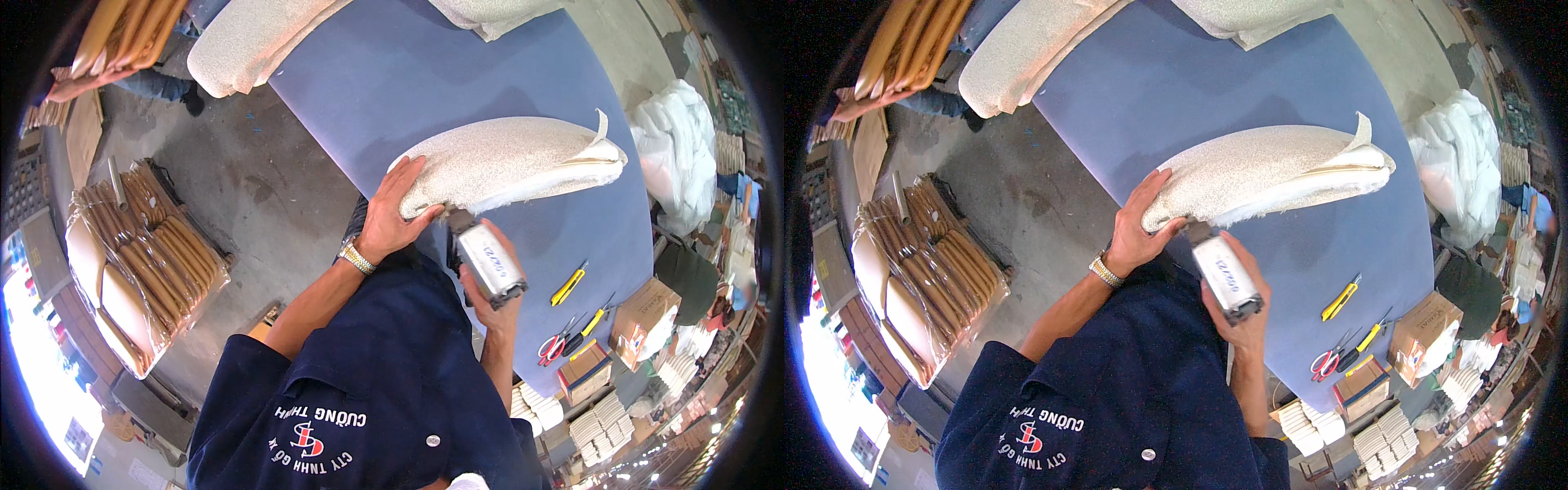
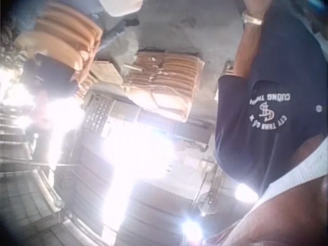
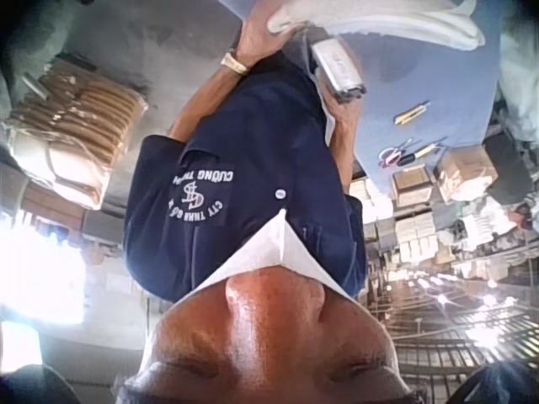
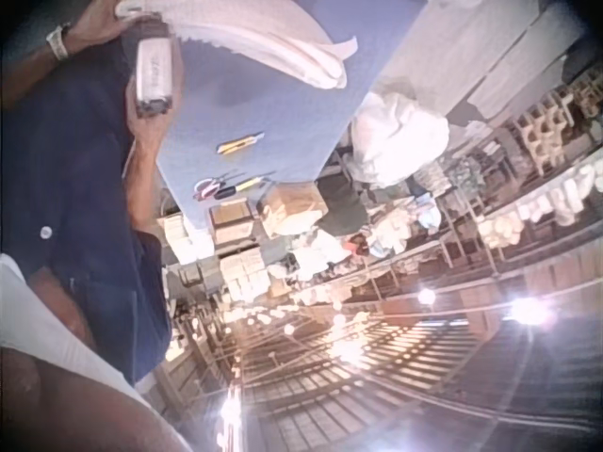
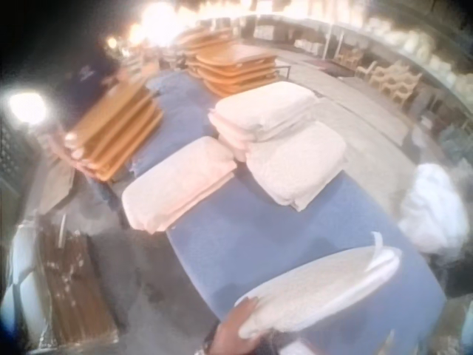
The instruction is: The person assembles a cushion by wrapping fabric around a foam insert, securing it with a staple gun, and trimming excess fabric with a utility knife. The person repeats this process for multiple cushions, stacking the finished items on a nearby table.
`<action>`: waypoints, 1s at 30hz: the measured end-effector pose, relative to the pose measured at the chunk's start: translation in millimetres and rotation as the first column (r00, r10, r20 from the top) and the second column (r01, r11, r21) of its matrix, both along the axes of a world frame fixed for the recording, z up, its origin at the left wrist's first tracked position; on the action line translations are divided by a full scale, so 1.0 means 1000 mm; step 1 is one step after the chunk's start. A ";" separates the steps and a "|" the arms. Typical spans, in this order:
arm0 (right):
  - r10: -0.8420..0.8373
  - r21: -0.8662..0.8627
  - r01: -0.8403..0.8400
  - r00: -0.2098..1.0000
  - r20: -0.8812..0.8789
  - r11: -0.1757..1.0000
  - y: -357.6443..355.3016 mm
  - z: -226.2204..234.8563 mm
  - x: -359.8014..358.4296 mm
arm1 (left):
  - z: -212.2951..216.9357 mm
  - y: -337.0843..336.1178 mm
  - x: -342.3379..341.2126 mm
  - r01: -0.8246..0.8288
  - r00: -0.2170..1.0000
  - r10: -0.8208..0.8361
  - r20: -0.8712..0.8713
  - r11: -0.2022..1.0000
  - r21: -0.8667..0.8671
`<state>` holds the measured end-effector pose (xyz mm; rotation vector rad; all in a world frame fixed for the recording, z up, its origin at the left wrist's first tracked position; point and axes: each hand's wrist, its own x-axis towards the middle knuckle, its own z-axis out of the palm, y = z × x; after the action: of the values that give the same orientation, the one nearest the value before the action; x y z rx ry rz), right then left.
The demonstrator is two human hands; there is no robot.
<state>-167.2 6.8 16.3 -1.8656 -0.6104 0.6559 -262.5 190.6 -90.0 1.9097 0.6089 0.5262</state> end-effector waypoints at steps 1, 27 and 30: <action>0.032 0.024 -0.032 0.999 0.013 0.999 0.006 -0.001 -0.001 | -0.001 0.000 -0.001 0.010 1.000 -0.010 0.008 1.000 -0.001; 0.147 -0.142 -0.143 0.989 0.017 0.980 0.026 0.002 -0.001 | -0.002 0.007 -0.004 0.086 0.996 -0.084 0.033 0.995 -0.054; 0.096 -0.164 -0.096 0.995 -0.005 0.982 0.031 0.005 -0.003 | 0.000 0.006 -0.005 0.090 0.996 -0.091 -0.018 0.994 -0.065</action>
<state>-169.8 37.9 21.7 -1.9989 -0.6680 0.7872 -267.5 197.0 -90.1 1.8744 0.5436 0.4240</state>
